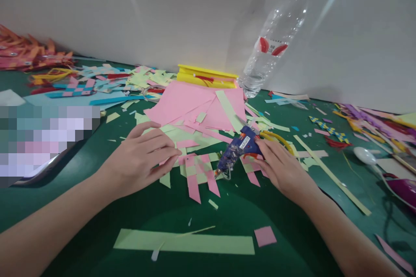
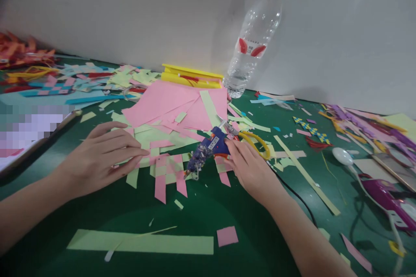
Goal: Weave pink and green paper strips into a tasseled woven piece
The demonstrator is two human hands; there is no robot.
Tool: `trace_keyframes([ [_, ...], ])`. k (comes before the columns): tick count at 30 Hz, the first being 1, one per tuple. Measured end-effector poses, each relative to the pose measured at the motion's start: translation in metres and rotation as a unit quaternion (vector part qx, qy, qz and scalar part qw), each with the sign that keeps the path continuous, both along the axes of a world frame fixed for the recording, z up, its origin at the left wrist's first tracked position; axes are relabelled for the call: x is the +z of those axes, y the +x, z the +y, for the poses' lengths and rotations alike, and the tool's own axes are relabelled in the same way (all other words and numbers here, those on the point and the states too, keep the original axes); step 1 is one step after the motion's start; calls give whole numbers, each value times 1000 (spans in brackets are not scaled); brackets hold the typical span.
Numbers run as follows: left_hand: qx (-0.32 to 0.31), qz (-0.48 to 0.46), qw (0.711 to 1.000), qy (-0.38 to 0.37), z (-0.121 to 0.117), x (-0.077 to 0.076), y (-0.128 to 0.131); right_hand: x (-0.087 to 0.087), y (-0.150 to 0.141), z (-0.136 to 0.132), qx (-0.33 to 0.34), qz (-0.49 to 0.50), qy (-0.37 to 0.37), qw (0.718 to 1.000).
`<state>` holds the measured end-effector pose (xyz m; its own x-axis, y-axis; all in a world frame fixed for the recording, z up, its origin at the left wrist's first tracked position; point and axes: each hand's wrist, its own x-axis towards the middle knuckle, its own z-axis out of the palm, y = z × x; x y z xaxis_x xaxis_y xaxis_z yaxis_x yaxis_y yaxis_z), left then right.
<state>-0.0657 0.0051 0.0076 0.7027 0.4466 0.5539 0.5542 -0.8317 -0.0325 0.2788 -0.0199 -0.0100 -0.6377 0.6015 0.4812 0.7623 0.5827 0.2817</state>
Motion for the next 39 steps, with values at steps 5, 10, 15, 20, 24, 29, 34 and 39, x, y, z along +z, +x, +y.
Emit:
trace_keyframes([
  [5,-12,4,1000,-12,-2,0,3,1,1,0,5,-3,-1,1000],
  [10,-54,24,998,-21,-5,-4,7,0,0,-1,9,-4,6,1000],
  [15,-81,49,994,-52,-8,-6,12,-2,2,-2,-3,-17,-1,1000],
  [20,-94,66,991,-67,-9,-6,15,-2,3,-2,-11,-20,-5,1000],
  [24,-94,69,991,-66,-8,-8,16,-1,2,-2,-8,-20,7,1000],
  [29,-95,70,990,-83,-7,-11,14,0,1,-2,-1,-18,13,1000],
  [34,-93,69,989,-92,-8,-11,14,2,0,-2,11,6,33,999],
  [39,-97,68,990,-83,-8,-10,14,6,-2,-2,18,27,18,999],
])
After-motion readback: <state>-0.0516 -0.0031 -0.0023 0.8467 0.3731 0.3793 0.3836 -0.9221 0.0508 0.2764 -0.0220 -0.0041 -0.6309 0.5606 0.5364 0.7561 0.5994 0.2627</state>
